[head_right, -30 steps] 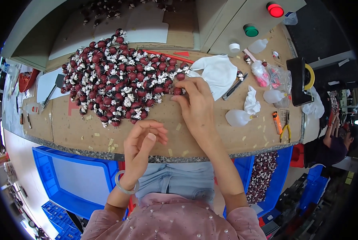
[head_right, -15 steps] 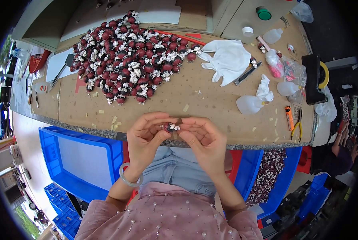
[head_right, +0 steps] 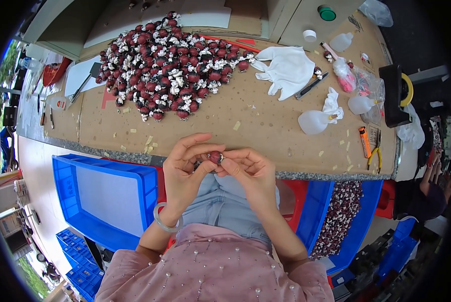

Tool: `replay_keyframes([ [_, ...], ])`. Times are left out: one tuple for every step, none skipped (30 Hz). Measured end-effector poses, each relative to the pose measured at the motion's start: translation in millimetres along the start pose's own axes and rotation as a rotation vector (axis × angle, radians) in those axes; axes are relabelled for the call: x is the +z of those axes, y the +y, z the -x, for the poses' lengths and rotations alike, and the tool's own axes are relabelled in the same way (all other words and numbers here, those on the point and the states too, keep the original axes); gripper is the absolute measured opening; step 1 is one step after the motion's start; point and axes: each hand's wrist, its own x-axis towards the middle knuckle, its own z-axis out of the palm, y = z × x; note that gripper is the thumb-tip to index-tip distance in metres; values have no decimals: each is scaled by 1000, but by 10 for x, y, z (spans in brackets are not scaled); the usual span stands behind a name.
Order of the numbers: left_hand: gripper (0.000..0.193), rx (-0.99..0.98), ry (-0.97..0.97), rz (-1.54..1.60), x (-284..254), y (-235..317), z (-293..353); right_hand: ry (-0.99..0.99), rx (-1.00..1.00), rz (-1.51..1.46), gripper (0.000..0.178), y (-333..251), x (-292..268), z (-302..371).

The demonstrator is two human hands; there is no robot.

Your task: The person picks up figurine pieces from a pile on the table, attaches the parts together by hand, and gathers the figurines in their hand.

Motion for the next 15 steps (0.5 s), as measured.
replay_keyframes([
  [42,-6,-3,1,-5,-2,0,-3,6,-16,15,6,3,-1],
  [42,-12,-7,3,-10,-5,-2,-3,6,-15,15,13,4,-3],
  [42,-11,-7,3,-13,-5,-7,-1,21,-23,15,15,8,-6],
  [41,-10,-9,5,-15,-7,-13,2,36,-31,15,16,12,-8],
  [40,-9,-10,8,-16,-8,-20,1,35,-31,15,12,18,-6],
  [40,-7,-10,8,-12,-8,-30,1,46,-34,14,4,26,-6],
  [39,-20,-12,22,-4,-8,-39,0,58,-36,13,-1,34,-6],
  [39,-32,-13,36,-1,-8,-47,-1,56,-35,13,-3,41,-10],
  [39,-31,-13,36,-3,2,-54,0,69,-44,12,-4,49,-10],
  [38,-62,-27,38,-6,18,-60,2,81,-52,12,-4,56,-13],
  [37,-93,-41,40,-8,28,-68,1,81,-51,12,-4,60,-18],
  [37,-93,-39,41,-7,28,-72,-1,84,-64,11,-2,63,-21],
  [37,-78,-38,45,-7,27,-77,-3,87,-77,10,1,68,-24],
  [36,-63,-36,49,-6,24,-80,-4,88,-75,10,7,78,-26],
  [36,-62,-32,51,2,26,-88,19,62,-61,9,10,92,-32],
])
